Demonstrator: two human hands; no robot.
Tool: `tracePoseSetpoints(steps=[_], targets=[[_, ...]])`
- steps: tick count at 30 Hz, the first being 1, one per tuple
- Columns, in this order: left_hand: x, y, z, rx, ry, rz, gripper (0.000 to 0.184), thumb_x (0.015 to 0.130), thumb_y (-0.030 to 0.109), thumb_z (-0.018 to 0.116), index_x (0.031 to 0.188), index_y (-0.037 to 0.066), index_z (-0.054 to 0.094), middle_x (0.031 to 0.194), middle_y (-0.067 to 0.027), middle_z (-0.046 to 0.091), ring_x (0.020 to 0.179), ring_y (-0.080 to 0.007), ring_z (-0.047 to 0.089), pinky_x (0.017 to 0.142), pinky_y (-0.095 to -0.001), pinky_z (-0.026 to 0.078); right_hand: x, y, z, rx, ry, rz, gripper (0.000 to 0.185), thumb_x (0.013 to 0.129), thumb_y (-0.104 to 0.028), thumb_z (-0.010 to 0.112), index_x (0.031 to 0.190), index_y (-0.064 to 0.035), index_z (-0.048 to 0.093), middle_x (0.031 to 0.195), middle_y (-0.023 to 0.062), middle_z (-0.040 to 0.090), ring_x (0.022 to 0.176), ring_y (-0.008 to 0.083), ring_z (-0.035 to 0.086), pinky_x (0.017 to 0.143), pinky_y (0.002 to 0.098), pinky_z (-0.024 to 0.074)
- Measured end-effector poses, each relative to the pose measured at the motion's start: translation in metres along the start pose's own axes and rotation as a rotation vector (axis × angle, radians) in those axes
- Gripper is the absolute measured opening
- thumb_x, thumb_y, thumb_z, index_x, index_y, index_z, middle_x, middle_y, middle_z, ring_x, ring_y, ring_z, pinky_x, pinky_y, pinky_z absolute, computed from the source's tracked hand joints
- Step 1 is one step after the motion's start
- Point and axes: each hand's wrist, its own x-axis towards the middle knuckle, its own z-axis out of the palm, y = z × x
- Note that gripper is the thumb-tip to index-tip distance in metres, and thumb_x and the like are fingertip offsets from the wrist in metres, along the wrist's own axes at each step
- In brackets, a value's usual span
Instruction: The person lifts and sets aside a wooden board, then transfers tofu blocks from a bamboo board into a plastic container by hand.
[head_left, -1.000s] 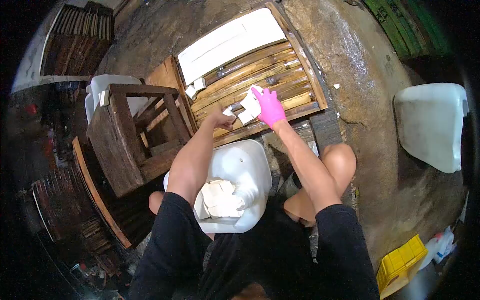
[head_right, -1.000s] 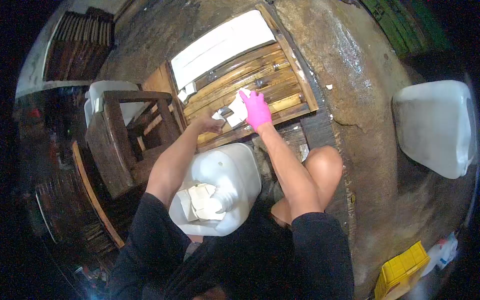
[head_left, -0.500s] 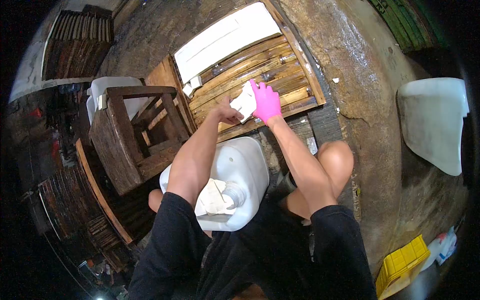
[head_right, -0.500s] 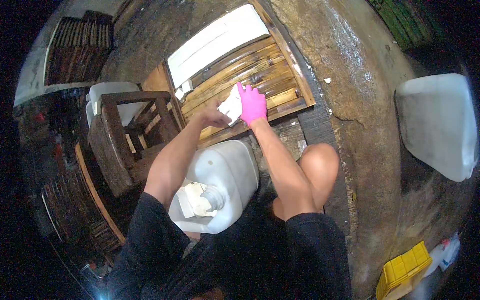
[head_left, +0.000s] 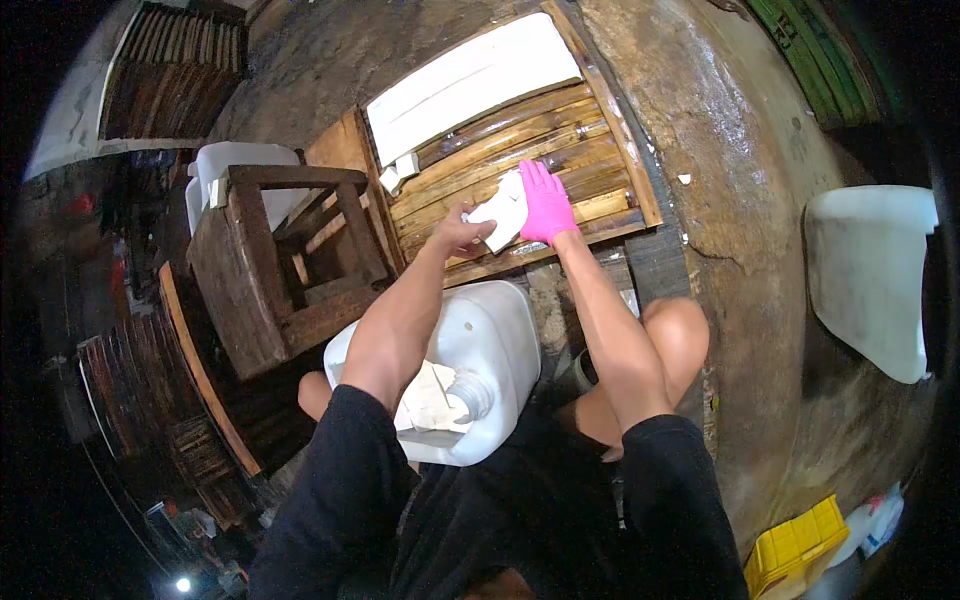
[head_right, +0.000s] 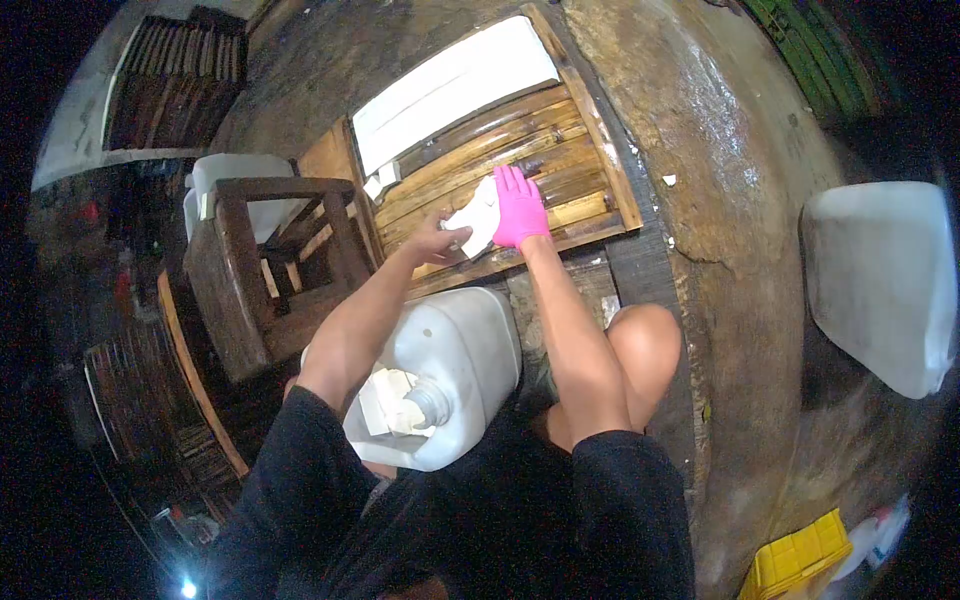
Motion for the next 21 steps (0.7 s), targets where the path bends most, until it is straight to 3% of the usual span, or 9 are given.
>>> tracePoseSetpoints(steps=[7, 10, 16, 19, 21], targets=[[0.024, -0.009, -0.005, 0.123, 0.019, 0.195, 0.068, 0.076, 0.026, 0.079, 0.127, 0.007, 0.038, 0.09, -0.0164, 0.063, 0.069, -0.0238, 0.066, 0.056, -0.0388, 0.059, -0.003, -0.005, -0.002, -0.053, -0.014, -0.003, 0.103, 0.065, -0.027, 0.072, 0.149, -0.0046, 0.017, 0.153, 0.0139, 0.024, 0.143, 0.0311, 0.019, 0.117, 0.044, 0.0166], [0.055, -0.026, -0.015, 0.146, 0.076, 0.239, 0.067, 0.074, 0.024, 0.079, 0.126, 0.003, 0.042, 0.092, -0.017, 0.063, 0.07, -0.0237, 0.066, 0.057, -0.0392, 0.059, -0.001, -0.003, 0.0, -0.065, -0.016, -0.001, 0.102, 0.065, -0.027, 0.071, 0.149, -0.0045, 0.018, 0.154, 0.0138, 0.024, 0.144, 0.0309, 0.019, 0.116, 0.0441, 0.0169], [-0.004, 0.016, 0.005, 0.22, 0.218, 0.085, 0.068, 0.07, 0.024, 0.078, 0.126, 0.002, 0.046, 0.093, -0.0147, 0.064, 0.074, -0.0251, 0.066, 0.055, -0.0385, 0.057, -0.002, -0.007, 0.0, -0.103, -0.023, 0.007, 0.101, 0.065, -0.026, 0.071, 0.149, -0.0044, 0.019, 0.153, 0.0138, 0.024, 0.143, 0.0308, 0.019, 0.116, 0.0436, 0.0172], [0.01, 0.011, 0.002, 0.237, 0.197, 0.086, 0.067, 0.065, 0.024, 0.079, 0.123, 0.007, 0.05, 0.095, -0.0134, 0.065, 0.083, -0.0261, 0.066, 0.064, -0.0397, 0.057, -0.003, -0.005, 0.0, -0.113, -0.031, 0.006, 0.099, 0.066, -0.026, 0.07, 0.149, -0.0037, 0.019, 0.153, 0.0142, 0.024, 0.143, 0.0307, 0.019, 0.117, 0.0432, 0.0171], [0.015, 0.003, -0.006, 0.641, 0.273, 0.268, 0.068, 0.056, 0.021, 0.083, 0.115, 0.011, 0.052, 0.095, -0.0111, 0.066, 0.085, -0.0252, 0.066, 0.072, -0.0383, 0.055, -0.002, -0.004, 0.001, -0.115, -0.032, -0.001, 0.098, 0.067, -0.026, 0.069, 0.149, -0.0032, 0.019, 0.153, 0.0144, 0.024, 0.144, 0.0306, 0.019, 0.117, 0.0429, 0.0168]])
